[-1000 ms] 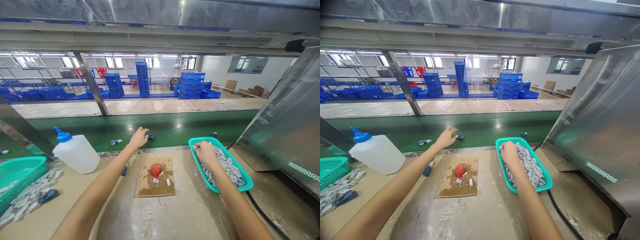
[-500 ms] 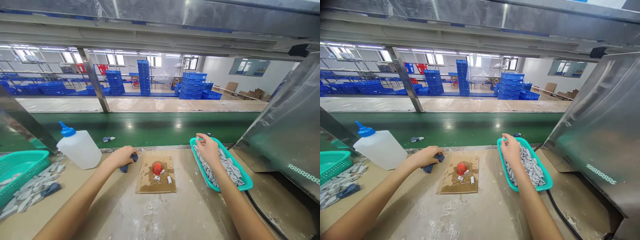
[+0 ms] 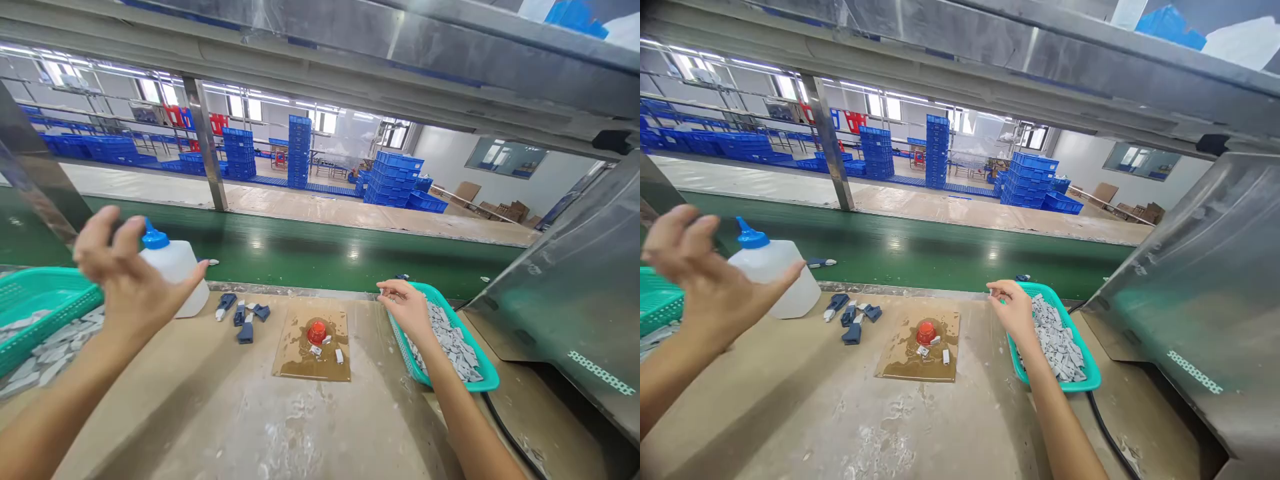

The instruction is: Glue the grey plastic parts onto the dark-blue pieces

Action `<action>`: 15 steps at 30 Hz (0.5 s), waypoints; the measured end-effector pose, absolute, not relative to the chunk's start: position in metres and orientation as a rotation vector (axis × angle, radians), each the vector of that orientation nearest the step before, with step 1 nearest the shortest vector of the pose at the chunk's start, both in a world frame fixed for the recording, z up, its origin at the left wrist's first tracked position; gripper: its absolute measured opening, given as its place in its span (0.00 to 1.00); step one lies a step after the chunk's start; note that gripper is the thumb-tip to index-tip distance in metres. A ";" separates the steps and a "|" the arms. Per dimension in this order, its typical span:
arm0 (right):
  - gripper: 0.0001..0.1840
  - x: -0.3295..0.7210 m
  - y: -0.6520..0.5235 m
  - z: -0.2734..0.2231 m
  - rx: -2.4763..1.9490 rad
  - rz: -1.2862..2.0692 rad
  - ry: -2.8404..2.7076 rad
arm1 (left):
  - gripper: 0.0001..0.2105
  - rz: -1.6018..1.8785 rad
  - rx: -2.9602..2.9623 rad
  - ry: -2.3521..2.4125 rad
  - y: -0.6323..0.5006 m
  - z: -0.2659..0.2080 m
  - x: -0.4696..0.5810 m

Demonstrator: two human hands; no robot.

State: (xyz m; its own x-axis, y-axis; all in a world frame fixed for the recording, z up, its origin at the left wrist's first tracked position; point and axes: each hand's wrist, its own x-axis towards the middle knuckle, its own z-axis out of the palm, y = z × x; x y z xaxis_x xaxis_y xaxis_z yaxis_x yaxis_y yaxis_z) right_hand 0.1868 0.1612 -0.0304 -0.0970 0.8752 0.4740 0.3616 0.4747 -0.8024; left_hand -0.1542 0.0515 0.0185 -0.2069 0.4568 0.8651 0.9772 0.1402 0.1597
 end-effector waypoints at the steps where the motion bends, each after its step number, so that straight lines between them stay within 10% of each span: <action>1: 0.10 0.187 0.162 -0.031 -1.089 0.627 -1.667 | 0.39 -1.075 -1.345 -1.821 0.048 0.011 -0.161; 6: 0.14 0.189 0.163 -0.030 -1.175 0.740 -1.651 | 0.34 -1.590 -1.264 -2.505 0.054 -0.028 -0.187; 15: 0.10 0.190 0.163 -0.028 -1.136 1.008 -1.505 | 0.27 -0.517 -1.661 -2.472 0.027 0.020 -0.167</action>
